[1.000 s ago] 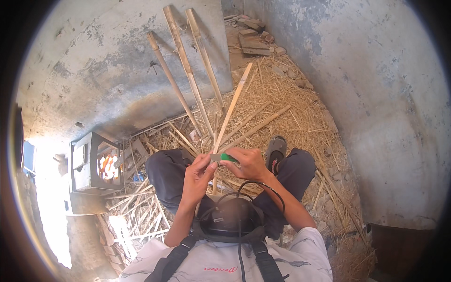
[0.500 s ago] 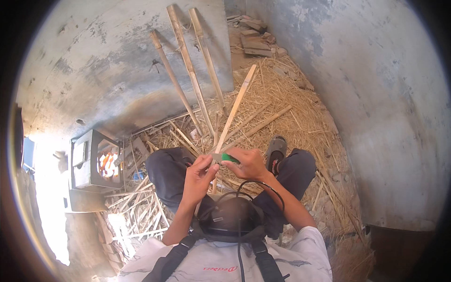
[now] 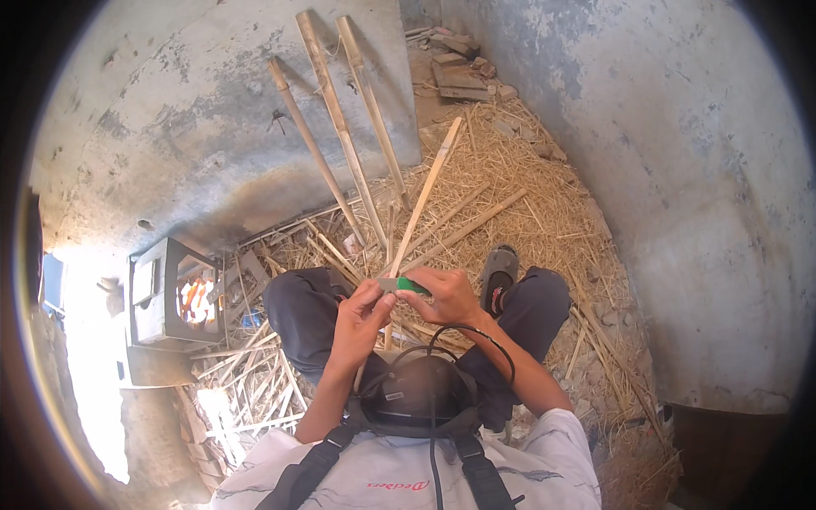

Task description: The person uses a green-handled tool to scrape a thin piece of wood while sitting on a ground covered in wood shavings.

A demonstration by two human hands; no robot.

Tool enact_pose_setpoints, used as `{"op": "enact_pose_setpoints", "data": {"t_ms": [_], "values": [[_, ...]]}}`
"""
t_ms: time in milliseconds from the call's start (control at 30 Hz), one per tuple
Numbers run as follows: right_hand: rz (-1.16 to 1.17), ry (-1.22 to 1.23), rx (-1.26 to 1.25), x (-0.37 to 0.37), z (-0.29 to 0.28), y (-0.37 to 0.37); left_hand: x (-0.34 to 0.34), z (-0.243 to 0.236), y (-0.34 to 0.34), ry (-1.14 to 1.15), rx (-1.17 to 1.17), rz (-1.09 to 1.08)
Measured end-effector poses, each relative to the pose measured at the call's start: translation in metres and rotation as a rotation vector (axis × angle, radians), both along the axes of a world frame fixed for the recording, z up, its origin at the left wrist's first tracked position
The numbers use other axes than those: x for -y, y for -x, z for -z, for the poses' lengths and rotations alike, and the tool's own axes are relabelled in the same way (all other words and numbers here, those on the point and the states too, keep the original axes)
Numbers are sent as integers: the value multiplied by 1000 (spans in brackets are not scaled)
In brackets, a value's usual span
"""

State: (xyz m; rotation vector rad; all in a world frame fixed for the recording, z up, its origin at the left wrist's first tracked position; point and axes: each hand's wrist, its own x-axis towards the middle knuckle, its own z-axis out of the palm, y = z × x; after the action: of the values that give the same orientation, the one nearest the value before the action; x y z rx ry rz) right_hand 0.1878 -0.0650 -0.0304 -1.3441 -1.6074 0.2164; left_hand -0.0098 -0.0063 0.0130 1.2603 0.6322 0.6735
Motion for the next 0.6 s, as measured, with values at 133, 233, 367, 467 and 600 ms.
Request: {"op": "enact_pose_setpoints", "data": {"t_ms": [133, 233, 367, 467, 600], "values": [[30, -3, 13, 0, -5, 1, -1, -1, 0, 20, 7, 14], [42, 8, 5, 0, -4, 0, 0, -7, -1, 16, -22, 13], [55, 25, 61, -1, -9, 0, -2, -3, 4, -13, -68, 22], [102, -7, 25, -3, -12, -5, -2, -2, 5, -3, -76, 15], [131, -4, 17, -3, -11, -5, -4, -1, 8, 34, -59, 22]]}}
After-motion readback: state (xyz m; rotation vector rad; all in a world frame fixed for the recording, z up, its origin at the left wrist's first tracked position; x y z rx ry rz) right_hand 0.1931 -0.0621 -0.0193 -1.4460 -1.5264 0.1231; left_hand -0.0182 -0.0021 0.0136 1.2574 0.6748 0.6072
